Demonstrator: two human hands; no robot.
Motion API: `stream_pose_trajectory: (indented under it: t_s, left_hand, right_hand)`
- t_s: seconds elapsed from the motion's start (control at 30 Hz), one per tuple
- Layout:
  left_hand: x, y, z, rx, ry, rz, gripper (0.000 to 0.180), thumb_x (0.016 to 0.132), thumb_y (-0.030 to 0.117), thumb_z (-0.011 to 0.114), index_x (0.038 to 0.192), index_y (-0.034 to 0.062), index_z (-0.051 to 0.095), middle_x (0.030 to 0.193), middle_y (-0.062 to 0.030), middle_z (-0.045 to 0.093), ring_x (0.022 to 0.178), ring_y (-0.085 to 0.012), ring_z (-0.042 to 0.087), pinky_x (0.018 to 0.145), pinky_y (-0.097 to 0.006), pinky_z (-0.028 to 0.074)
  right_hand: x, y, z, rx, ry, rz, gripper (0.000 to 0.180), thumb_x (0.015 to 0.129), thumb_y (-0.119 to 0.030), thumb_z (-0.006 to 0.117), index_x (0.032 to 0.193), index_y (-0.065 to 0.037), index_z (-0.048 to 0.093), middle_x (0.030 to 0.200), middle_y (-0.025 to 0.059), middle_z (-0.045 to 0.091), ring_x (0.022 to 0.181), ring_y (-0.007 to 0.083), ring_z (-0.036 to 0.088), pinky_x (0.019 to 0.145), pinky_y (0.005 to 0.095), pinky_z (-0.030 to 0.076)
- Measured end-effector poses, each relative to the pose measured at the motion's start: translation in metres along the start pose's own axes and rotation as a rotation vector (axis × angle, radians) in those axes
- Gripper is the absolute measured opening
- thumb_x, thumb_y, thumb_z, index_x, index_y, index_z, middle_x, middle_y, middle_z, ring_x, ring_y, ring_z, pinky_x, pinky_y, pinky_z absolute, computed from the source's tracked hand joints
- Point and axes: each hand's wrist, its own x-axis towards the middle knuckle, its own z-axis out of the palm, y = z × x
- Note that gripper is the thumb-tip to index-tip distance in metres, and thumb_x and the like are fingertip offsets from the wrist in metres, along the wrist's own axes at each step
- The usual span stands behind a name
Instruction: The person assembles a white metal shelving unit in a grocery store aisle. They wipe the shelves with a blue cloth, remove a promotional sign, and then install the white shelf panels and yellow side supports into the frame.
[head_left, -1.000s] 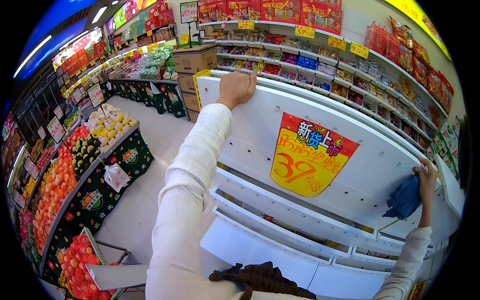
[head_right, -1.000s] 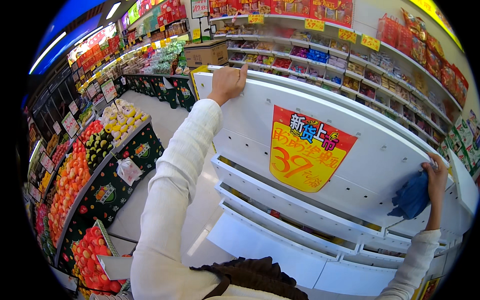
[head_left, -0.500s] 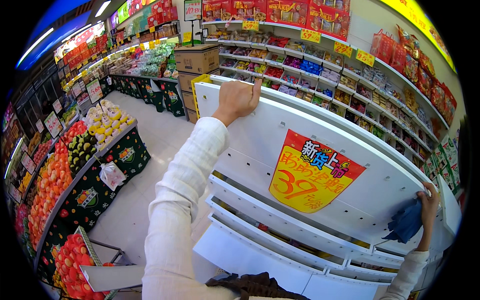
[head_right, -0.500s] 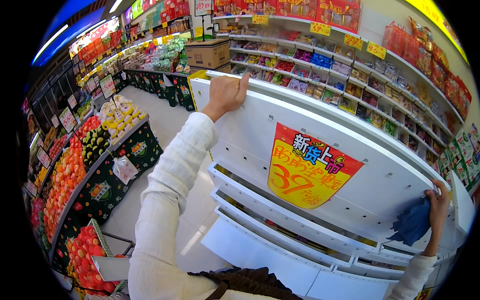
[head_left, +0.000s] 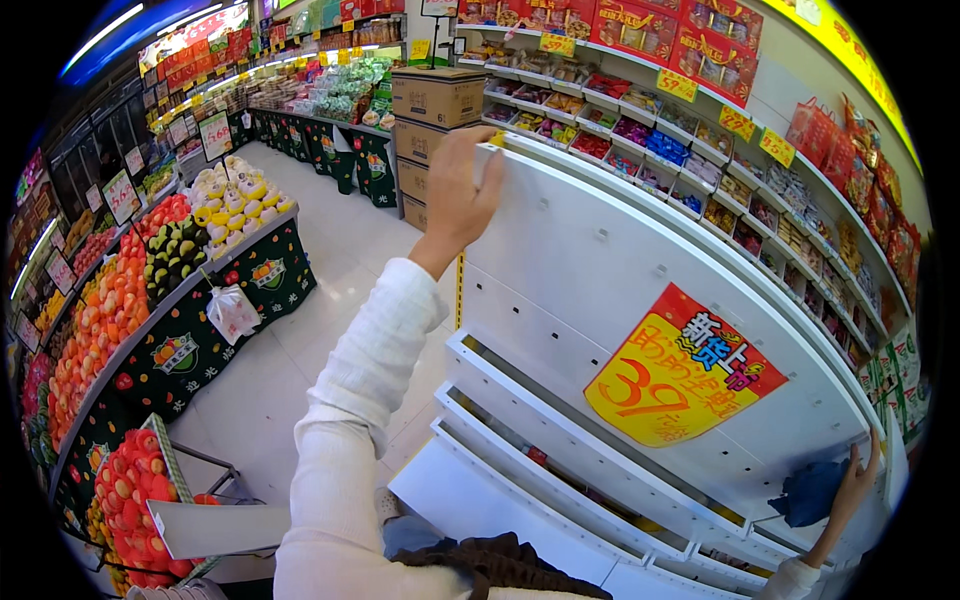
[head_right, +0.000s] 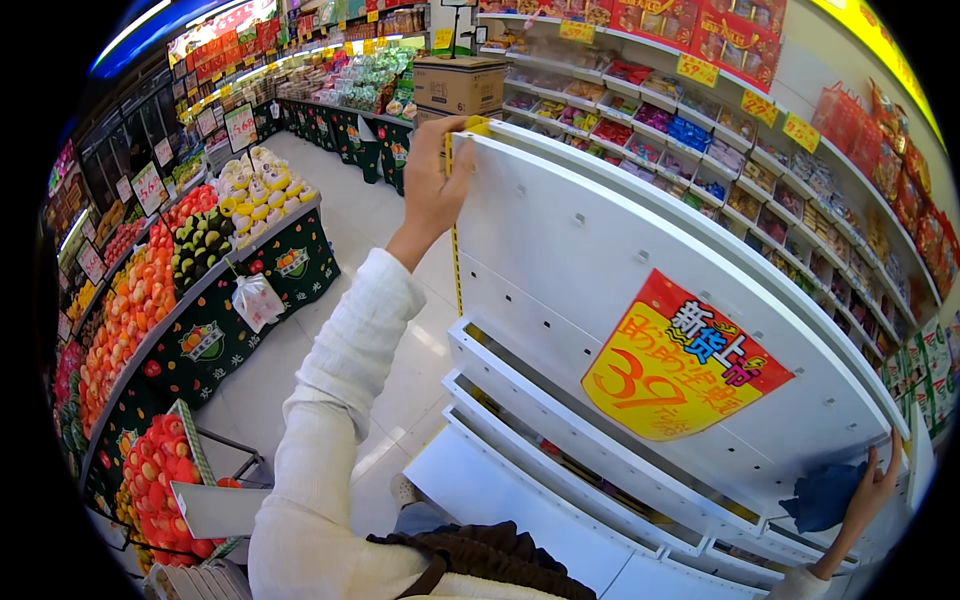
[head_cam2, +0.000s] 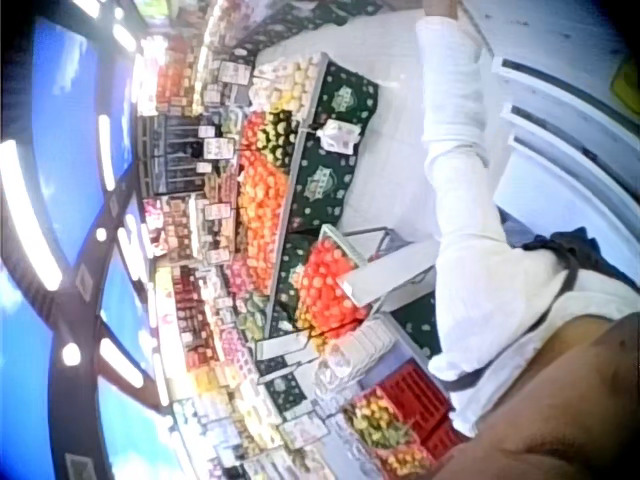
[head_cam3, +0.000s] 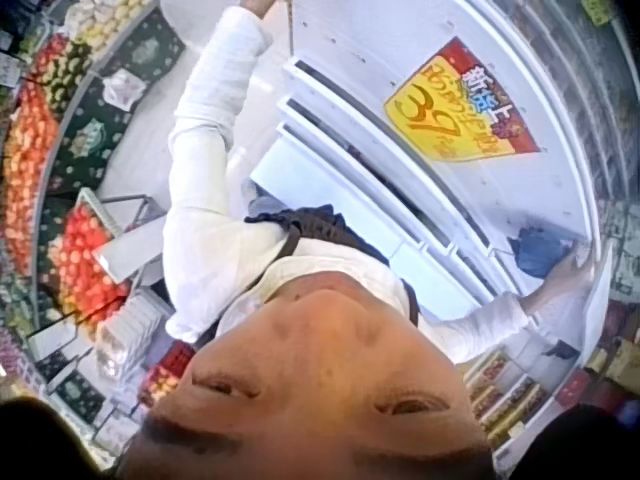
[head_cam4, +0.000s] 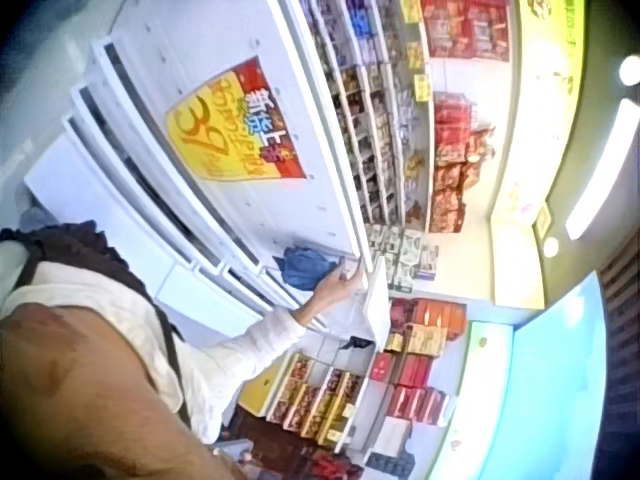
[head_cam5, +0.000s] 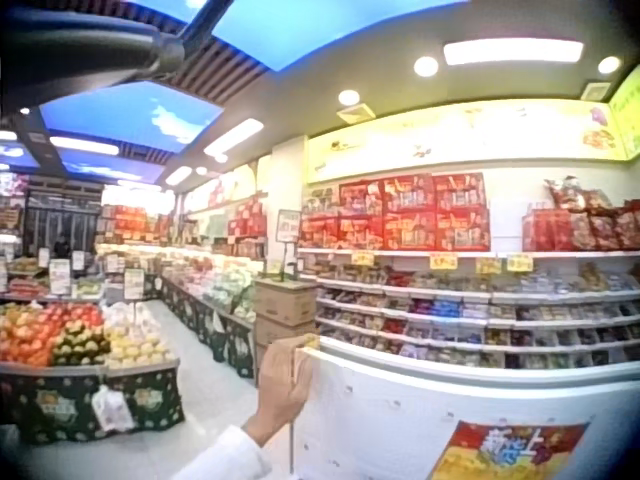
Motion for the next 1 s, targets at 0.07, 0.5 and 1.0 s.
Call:
stream_pose_trajectory:
  t_s: [0.07,0.5,1.0]
  left_hand:
    - [-0.019,-0.042,-0.032,-0.047,0.125,-0.223,0.033,0.081,0.009,0.061,0.111,0.0015,0.051,0.104,-0.0149,0.055,0.099,-0.0274,0.053,0.082,-0.034,0.041]
    - [-0.127,-0.133,-0.015,-0.794,-0.603,-0.376,0.098,0.067,0.017,0.080,0.141,0.0031,0.018,0.138,-0.0186,0.031,0.125,-0.0312,0.037,0.103,-0.037,0.033]
    - [-0.180,-0.153,-0.011,-0.799,-0.614,-0.504,0.077,0.073,0.010,0.073,0.136,0.0006,0.029,0.128,-0.0178,0.041,0.118,-0.0314,0.043,0.098,-0.037,0.037]
  right_hand:
    - [-0.002,-0.046,-0.002,-0.025,0.009,0.131,0.040,0.091,-0.009,0.055,0.130,-0.010,0.047,0.127,0.0046,0.053,0.075,0.0080,0.043,0.054,0.0200,0.036]
    - [0.039,-0.479,0.137,0.054,-0.246,-0.456,0.055,0.060,-0.004,0.076,0.113,-0.008,0.061,0.111,0.0055,0.062,0.088,0.0160,0.056,0.066,0.0267,0.044]
    - [-0.102,-0.538,0.150,-0.073,-0.391,-0.016,0.032,0.063,-0.006,0.079,0.091,-0.005,0.065,0.086,0.0081,0.061,0.067,0.0170,0.052,0.056,0.0245,0.043]
